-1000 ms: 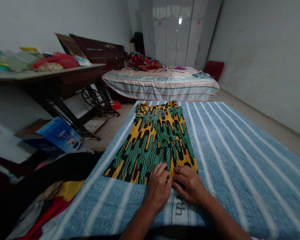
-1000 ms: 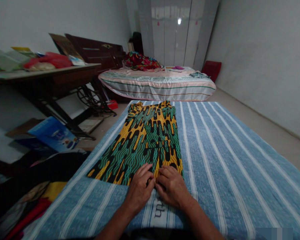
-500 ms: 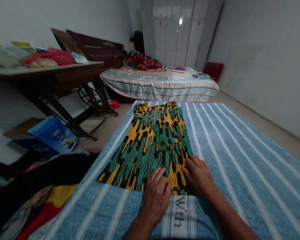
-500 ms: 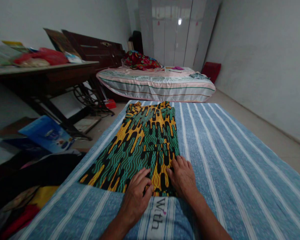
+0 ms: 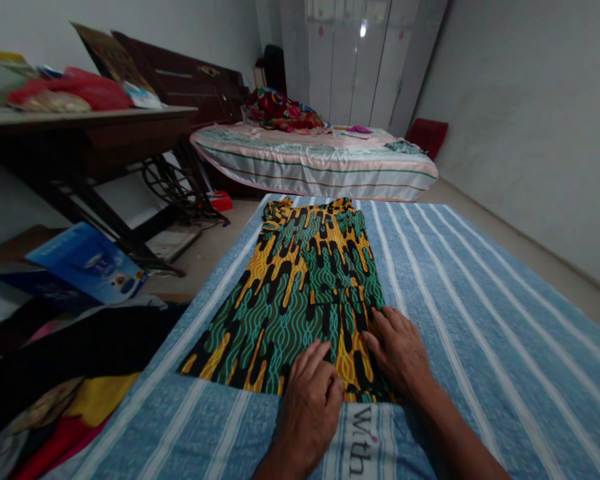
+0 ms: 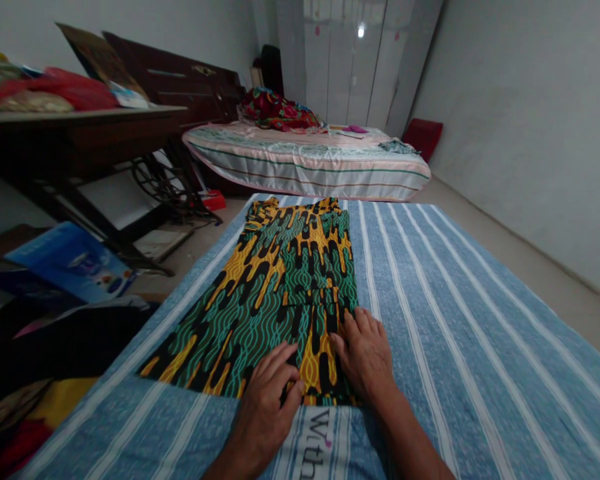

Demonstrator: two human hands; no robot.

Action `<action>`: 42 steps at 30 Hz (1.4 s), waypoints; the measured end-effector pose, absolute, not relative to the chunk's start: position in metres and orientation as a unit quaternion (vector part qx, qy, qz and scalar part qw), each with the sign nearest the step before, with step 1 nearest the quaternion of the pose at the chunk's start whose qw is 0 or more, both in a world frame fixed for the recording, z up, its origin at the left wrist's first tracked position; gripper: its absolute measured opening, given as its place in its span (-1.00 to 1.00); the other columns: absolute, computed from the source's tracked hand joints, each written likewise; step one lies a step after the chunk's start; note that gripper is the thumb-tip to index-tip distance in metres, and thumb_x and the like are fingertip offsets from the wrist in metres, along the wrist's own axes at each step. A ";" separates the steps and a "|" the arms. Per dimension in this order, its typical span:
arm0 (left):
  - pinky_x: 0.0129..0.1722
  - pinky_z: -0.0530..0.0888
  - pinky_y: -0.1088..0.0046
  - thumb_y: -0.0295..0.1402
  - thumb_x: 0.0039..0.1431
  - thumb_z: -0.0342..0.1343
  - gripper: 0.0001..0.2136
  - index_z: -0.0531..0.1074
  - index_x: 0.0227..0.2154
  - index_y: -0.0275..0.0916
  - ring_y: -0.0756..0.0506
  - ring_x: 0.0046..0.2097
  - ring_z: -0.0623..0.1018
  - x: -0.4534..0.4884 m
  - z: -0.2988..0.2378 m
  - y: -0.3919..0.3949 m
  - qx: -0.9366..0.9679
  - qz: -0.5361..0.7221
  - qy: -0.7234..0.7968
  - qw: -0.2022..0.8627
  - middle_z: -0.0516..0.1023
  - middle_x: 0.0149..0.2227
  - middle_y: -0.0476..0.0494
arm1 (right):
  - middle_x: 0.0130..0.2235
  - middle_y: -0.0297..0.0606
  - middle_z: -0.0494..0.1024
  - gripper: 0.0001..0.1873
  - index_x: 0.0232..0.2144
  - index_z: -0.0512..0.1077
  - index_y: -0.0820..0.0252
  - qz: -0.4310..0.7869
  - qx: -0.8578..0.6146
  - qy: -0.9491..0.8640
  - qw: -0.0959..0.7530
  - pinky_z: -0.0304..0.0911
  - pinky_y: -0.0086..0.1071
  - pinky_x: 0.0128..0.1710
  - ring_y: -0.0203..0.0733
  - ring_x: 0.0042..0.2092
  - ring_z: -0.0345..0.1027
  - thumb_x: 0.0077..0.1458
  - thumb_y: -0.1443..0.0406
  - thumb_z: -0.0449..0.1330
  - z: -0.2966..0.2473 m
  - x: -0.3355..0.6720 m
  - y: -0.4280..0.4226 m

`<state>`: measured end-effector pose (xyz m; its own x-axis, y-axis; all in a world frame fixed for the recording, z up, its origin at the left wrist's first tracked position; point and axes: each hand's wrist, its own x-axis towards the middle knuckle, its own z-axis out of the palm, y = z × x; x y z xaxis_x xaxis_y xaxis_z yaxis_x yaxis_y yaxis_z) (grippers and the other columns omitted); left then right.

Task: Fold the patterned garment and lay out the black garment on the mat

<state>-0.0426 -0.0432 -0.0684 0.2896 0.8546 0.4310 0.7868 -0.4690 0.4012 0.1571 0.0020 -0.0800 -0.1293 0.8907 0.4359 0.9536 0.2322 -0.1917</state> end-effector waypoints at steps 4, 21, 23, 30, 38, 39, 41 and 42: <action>0.01 0.45 0.02 -0.53 0.07 -0.03 -0.86 0.38 -0.48 -0.19 -0.24 0.10 0.42 -0.043 -0.070 -0.043 0.800 0.306 0.513 0.054 0.50 0.00 -0.19 | 0.10 0.07 0.34 -0.53 0.05 0.33 0.23 -0.083 -0.626 -0.742 0.225 0.15 0.07 0.02 0.22 0.16 0.12 0.15 0.11 0.08 -0.084 0.155 0.007; -0.02 0.46 0.01 -0.52 0.10 -0.06 -0.84 0.39 -0.47 -0.21 -0.24 0.09 0.42 -0.043 -0.066 -0.042 0.805 0.304 0.508 0.049 0.50 -0.01 -0.22 | 0.18 0.06 0.27 -0.39 0.12 0.28 0.35 -0.025 -0.683 -0.720 0.117 0.01 0.02 0.12 0.12 0.23 0.02 0.21 0.03 -0.08 -0.078 0.152 0.006; -0.02 0.46 0.02 -0.52 0.10 -0.06 -0.84 0.39 -0.46 -0.21 -0.23 0.09 0.42 -0.042 -0.066 -0.042 0.805 0.303 0.508 0.050 0.50 0.00 -0.22 | 0.17 0.06 0.28 -0.40 0.11 0.28 0.34 -0.027 -0.685 -0.719 0.119 0.01 0.02 0.12 0.12 0.23 0.02 0.21 0.03 -0.08 -0.078 0.151 0.006; -0.02 0.46 0.01 -0.53 0.09 -0.06 -0.84 0.39 -0.46 -0.21 -0.23 0.09 0.42 -0.042 -0.067 -0.042 0.804 0.306 0.508 0.046 0.50 -0.01 -0.22 | 0.17 0.08 0.27 -0.40 0.11 0.29 0.37 -0.026 -0.686 -0.718 0.115 0.01 0.01 0.11 0.13 0.22 0.03 0.21 0.04 -0.08 -0.075 0.150 0.005; 0.00 0.45 0.02 -0.53 0.09 -0.05 -0.85 0.38 -0.47 -0.21 -0.23 0.09 0.42 -0.043 -0.068 -0.041 0.808 0.301 0.505 0.044 0.50 -0.01 -0.23 | 0.17 0.06 0.28 -0.41 0.11 0.30 0.34 -0.038 -0.683 -0.720 0.114 0.02 0.00 0.12 0.13 0.22 0.05 0.21 0.03 -0.07 -0.078 0.151 0.006; 0.00 0.45 0.02 -0.53 0.09 -0.05 -0.84 0.38 -0.47 -0.21 -0.22 0.10 0.41 -0.043 -0.068 -0.041 0.808 0.300 0.506 0.045 0.50 -0.01 -0.23 | 0.17 0.06 0.28 -0.41 0.11 0.29 0.34 -0.039 -0.682 -0.721 0.116 0.02 0.00 0.11 0.14 0.21 0.05 0.21 0.03 -0.07 -0.079 0.151 0.006; 0.01 0.44 0.03 -0.53 0.09 -0.05 -0.84 0.38 -0.47 -0.21 -0.22 0.10 0.41 -0.043 -0.069 -0.041 0.807 0.299 0.507 0.048 0.50 -0.01 -0.23 | 0.17 0.07 0.28 -0.40 0.12 0.28 0.33 -0.043 -0.681 -0.722 0.119 0.03 0.01 0.10 0.15 0.21 0.06 0.21 0.03 -0.06 -0.081 0.151 0.006; 0.02 0.44 0.03 -0.53 0.09 -0.05 -0.84 0.38 -0.47 -0.21 -0.22 0.11 0.40 -0.043 -0.069 -0.042 0.806 0.300 0.508 0.051 0.49 0.00 -0.23 | 0.18 0.07 0.27 -0.40 0.12 0.28 0.33 -0.047 -0.680 -0.722 0.121 0.04 0.02 0.10 0.16 0.21 0.06 0.21 0.03 -0.06 -0.082 0.151 0.006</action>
